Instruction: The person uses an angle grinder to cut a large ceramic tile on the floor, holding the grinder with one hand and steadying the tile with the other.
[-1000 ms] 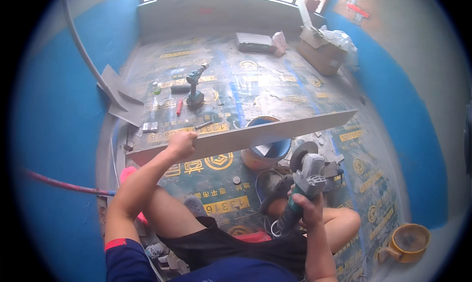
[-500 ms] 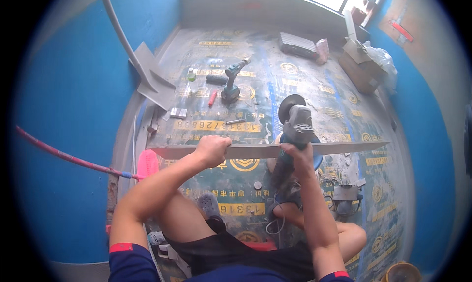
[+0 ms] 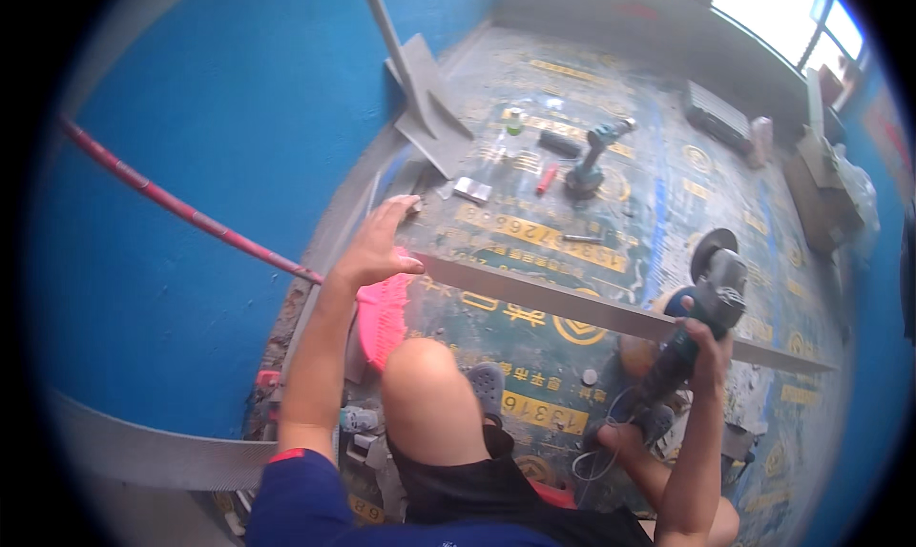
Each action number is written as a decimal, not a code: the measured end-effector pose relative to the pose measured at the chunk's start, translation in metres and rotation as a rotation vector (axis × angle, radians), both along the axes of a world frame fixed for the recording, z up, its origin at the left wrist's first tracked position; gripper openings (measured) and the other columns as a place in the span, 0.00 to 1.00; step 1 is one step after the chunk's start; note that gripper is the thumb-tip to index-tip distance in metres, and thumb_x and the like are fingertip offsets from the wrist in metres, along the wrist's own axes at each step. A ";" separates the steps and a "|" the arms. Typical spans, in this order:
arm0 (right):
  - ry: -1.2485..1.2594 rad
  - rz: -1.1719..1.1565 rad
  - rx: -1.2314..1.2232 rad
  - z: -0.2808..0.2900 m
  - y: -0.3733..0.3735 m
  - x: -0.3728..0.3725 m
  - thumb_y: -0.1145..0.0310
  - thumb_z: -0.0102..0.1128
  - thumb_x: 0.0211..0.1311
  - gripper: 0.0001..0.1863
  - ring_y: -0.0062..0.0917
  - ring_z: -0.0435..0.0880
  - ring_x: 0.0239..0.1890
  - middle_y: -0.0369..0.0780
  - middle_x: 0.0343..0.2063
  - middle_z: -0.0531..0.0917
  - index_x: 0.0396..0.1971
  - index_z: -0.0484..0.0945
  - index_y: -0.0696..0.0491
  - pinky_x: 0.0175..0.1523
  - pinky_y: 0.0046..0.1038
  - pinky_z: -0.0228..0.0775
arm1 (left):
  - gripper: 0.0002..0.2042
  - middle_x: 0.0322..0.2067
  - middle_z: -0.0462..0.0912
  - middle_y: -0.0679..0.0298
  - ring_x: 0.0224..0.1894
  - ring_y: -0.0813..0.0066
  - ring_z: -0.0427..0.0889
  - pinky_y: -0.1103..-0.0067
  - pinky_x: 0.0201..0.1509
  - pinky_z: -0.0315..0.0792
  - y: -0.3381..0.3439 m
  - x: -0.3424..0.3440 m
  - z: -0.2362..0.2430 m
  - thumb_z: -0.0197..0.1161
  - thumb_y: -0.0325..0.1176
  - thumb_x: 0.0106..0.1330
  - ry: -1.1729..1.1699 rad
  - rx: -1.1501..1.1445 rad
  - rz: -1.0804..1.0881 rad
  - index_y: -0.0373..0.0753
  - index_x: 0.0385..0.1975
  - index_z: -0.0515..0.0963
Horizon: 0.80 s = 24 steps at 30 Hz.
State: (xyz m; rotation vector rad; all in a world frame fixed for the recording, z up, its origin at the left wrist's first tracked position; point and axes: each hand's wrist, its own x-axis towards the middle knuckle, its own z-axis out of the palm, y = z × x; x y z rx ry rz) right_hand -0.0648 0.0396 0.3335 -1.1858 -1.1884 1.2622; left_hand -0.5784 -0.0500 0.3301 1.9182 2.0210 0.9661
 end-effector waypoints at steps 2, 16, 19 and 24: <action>0.002 0.007 -0.031 -0.006 0.001 -0.009 0.67 0.69 0.50 0.27 0.25 0.85 0.40 0.41 0.44 0.86 0.52 0.80 0.62 0.47 0.28 0.76 | 0.42 0.66 0.71 0.55 0.68 0.60 0.70 0.67 0.75 0.61 -0.023 -0.026 -0.039 0.80 0.26 0.46 -0.276 -0.225 -0.047 0.42 0.67 0.69; -0.098 -0.031 0.038 0.010 -0.019 -0.043 0.67 0.67 0.49 0.30 0.28 0.84 0.41 0.44 0.43 0.84 0.54 0.76 0.63 0.47 0.30 0.77 | 0.14 0.39 0.88 0.68 0.42 0.79 0.85 0.76 0.49 0.80 0.013 0.016 -0.165 0.68 0.15 0.58 -1.129 -0.054 -0.193 0.35 0.43 0.85; -0.138 0.135 -0.007 0.034 -0.065 -0.083 0.72 0.67 0.46 0.30 0.28 0.84 0.40 0.42 0.41 0.83 0.54 0.75 0.62 0.47 0.29 0.77 | 0.14 0.39 0.88 0.67 0.43 0.80 0.84 0.77 0.49 0.80 0.009 0.016 -0.155 0.68 0.14 0.56 -1.166 -0.043 -0.195 0.35 0.41 0.86; -0.314 0.542 -0.369 0.091 -0.105 -0.182 0.75 0.64 0.44 0.28 0.22 0.81 0.37 0.39 0.38 0.83 0.51 0.76 0.62 0.45 0.26 0.74 | 0.14 0.38 0.88 0.68 0.42 0.81 0.84 0.78 0.49 0.79 0.009 0.018 -0.159 0.68 0.14 0.56 -1.227 -0.047 -0.206 0.35 0.41 0.85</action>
